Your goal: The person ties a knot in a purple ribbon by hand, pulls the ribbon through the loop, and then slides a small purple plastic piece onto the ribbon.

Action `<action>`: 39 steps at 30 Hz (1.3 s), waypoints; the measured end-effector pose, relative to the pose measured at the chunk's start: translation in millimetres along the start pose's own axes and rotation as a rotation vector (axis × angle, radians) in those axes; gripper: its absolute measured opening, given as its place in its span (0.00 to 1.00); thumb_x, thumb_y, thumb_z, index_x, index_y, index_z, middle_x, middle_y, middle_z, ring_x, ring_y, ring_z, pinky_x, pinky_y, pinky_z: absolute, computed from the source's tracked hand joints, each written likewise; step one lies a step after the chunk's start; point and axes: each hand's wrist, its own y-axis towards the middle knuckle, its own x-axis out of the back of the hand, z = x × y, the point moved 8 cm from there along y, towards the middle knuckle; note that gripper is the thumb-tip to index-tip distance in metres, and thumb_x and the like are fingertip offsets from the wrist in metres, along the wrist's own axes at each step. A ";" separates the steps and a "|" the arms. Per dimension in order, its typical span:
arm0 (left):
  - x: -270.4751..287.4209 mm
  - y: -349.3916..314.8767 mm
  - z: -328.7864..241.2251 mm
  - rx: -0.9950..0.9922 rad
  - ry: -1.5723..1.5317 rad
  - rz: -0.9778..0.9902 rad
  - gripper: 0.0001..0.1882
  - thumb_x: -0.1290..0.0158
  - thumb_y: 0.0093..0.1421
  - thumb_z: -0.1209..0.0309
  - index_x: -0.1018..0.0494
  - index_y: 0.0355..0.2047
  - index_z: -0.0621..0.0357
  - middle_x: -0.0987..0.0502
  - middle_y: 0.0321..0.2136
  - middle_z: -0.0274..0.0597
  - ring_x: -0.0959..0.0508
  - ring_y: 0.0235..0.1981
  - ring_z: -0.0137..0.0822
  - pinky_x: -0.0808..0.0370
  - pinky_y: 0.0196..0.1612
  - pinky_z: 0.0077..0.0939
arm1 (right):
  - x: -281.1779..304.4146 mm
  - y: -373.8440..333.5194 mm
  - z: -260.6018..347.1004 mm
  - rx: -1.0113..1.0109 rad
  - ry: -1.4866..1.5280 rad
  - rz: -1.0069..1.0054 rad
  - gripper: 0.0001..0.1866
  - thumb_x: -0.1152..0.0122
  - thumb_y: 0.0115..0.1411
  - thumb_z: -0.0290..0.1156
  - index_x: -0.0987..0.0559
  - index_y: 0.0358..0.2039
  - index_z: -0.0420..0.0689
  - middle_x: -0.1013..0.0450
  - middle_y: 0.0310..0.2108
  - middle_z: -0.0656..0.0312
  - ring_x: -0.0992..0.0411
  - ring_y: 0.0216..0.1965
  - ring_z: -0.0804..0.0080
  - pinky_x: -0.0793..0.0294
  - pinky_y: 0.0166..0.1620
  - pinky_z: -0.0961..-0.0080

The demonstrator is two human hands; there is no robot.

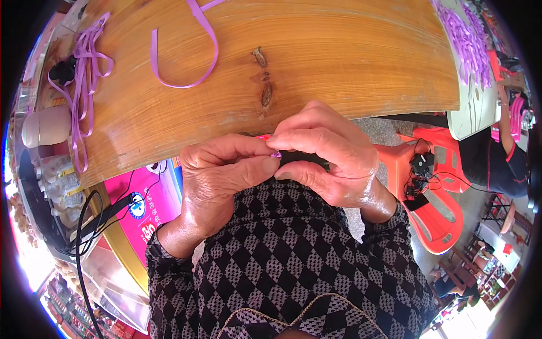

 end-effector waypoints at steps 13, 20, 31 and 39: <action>-2.9 1.8 7.7 0.125 0.008 0.115 0.04 0.45 0.53 0.77 0.25 0.28 0.66 0.25 0.21 0.31 0.31 0.21 0.18 0.36 0.24 0.10 | -3.7 -3.0 -5.9 -0.008 0.057 0.060 0.14 0.32 0.39 0.23 0.22 0.30 0.42 0.29 0.26 0.62 0.32 0.25 0.71 0.35 0.26 0.77; -4.0 -1.0 8.0 0.168 0.086 0.108 0.05 0.45 0.53 0.75 0.25 0.26 0.66 0.31 0.16 0.28 0.38 0.15 0.16 0.44 0.18 0.12 | -4.5 0.2 -1.3 0.035 0.041 0.038 0.13 0.31 0.38 0.22 0.25 0.26 0.42 0.29 0.25 0.62 0.33 0.24 0.69 0.36 0.25 0.77; -3.5 -14.4 -2.1 0.055 0.301 0.270 0.06 0.44 0.54 0.74 0.26 0.27 0.66 0.29 0.19 0.29 0.34 0.23 0.18 0.37 0.25 0.11 | -27.4 -18.4 -13.3 -0.372 0.430 0.290 0.11 0.38 0.41 0.16 0.32 0.21 0.42 0.32 0.21 0.64 0.36 0.21 0.74 0.38 0.24 0.79; 3.6 -18.2 -15.1 -0.095 0.324 0.067 0.05 0.46 0.54 0.76 0.27 0.28 0.66 0.29 0.21 0.29 0.34 0.23 0.18 0.36 0.27 0.11 | -5.6 -21.9 -23.3 -0.352 0.375 0.126 0.16 0.36 0.45 0.21 0.27 0.36 0.38 0.30 0.35 0.58 0.34 0.33 0.75 0.37 0.33 0.82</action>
